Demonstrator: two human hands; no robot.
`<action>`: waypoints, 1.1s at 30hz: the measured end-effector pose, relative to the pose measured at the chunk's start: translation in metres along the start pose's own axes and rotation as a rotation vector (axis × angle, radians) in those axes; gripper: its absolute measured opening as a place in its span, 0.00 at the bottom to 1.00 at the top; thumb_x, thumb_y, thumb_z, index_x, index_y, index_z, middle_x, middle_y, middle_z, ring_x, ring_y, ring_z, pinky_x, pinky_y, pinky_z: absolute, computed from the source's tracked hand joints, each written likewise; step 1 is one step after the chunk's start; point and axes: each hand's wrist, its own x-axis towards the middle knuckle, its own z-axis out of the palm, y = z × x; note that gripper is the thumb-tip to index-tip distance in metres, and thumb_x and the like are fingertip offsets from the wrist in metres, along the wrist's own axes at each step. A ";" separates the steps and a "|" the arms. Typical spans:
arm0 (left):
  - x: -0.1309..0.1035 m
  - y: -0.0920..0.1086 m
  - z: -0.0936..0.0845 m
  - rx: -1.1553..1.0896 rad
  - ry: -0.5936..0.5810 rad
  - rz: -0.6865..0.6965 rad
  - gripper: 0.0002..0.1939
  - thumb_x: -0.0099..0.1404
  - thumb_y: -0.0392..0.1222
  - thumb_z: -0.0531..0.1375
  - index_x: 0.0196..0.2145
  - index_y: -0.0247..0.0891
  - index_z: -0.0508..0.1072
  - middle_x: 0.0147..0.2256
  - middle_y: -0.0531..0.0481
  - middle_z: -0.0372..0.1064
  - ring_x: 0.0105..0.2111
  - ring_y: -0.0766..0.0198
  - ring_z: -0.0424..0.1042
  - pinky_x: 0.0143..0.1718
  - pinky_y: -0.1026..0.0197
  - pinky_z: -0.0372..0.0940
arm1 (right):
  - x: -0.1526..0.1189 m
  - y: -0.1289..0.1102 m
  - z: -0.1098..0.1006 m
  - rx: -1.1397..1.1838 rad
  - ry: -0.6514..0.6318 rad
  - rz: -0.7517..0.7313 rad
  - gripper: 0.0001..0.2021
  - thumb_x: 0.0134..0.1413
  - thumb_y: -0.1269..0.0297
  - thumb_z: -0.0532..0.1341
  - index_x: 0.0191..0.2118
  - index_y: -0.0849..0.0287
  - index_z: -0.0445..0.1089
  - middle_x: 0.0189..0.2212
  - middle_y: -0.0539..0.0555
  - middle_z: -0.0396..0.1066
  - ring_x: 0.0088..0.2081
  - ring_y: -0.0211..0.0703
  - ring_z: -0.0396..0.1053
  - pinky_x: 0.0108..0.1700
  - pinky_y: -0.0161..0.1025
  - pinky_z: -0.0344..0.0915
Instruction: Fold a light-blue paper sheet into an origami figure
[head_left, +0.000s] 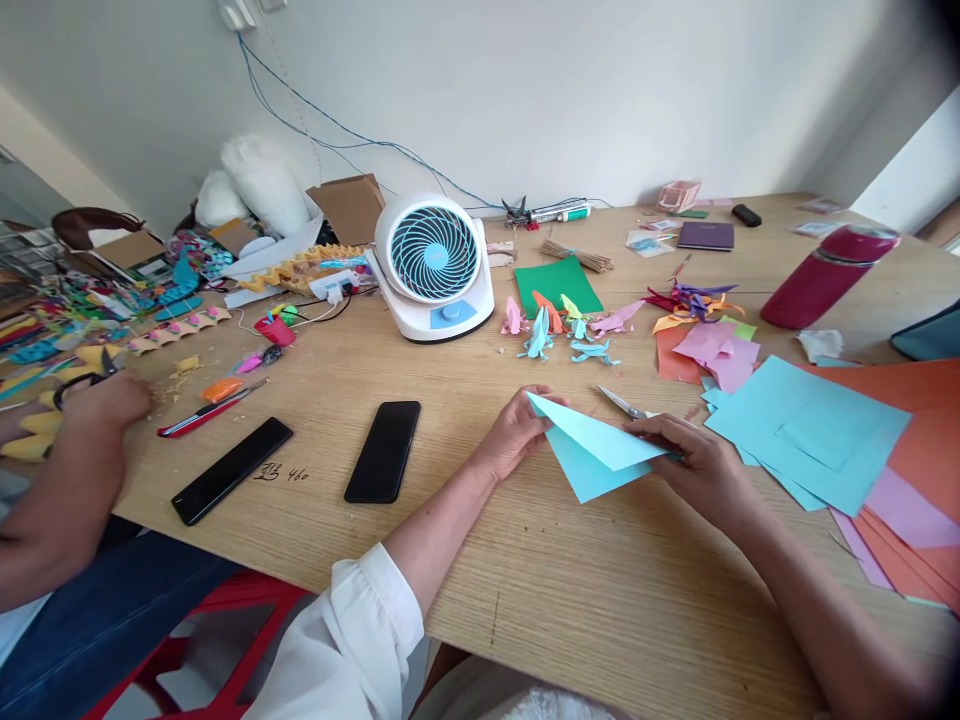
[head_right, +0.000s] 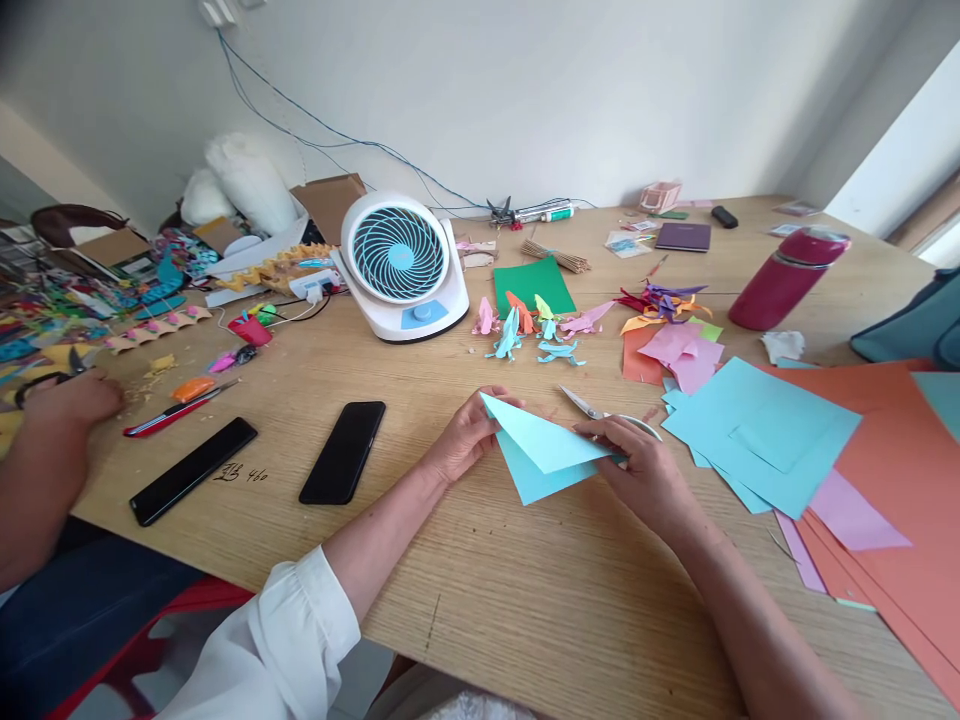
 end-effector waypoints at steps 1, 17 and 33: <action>0.002 -0.003 -0.001 0.106 0.053 0.062 0.29 0.54 0.46 0.70 0.50 0.39 0.64 0.49 0.41 0.72 0.46 0.57 0.73 0.44 0.58 0.67 | 0.000 0.001 0.000 -0.008 0.011 0.000 0.19 0.50 0.75 0.56 0.47 0.54 0.72 0.39 0.52 0.75 0.40 0.45 0.73 0.41 0.39 0.68; -0.016 0.006 0.015 1.375 -0.172 0.740 0.09 0.63 0.32 0.58 0.41 0.41 0.72 0.47 0.48 0.75 0.51 0.56 0.70 0.55 0.51 0.59 | 0.000 -0.004 0.015 -0.056 0.045 -0.130 0.15 0.51 0.79 0.53 0.41 0.54 0.66 0.40 0.54 0.71 0.42 0.46 0.70 0.42 0.40 0.66; -0.013 0.000 0.010 1.253 -0.269 0.443 0.09 0.57 0.32 0.62 0.36 0.41 0.67 0.50 0.44 0.74 0.51 0.55 0.72 0.51 0.54 0.63 | 0.000 0.004 0.014 0.011 0.021 0.042 0.10 0.48 0.74 0.54 0.35 0.54 0.67 0.32 0.51 0.71 0.29 0.43 0.66 0.30 0.38 0.62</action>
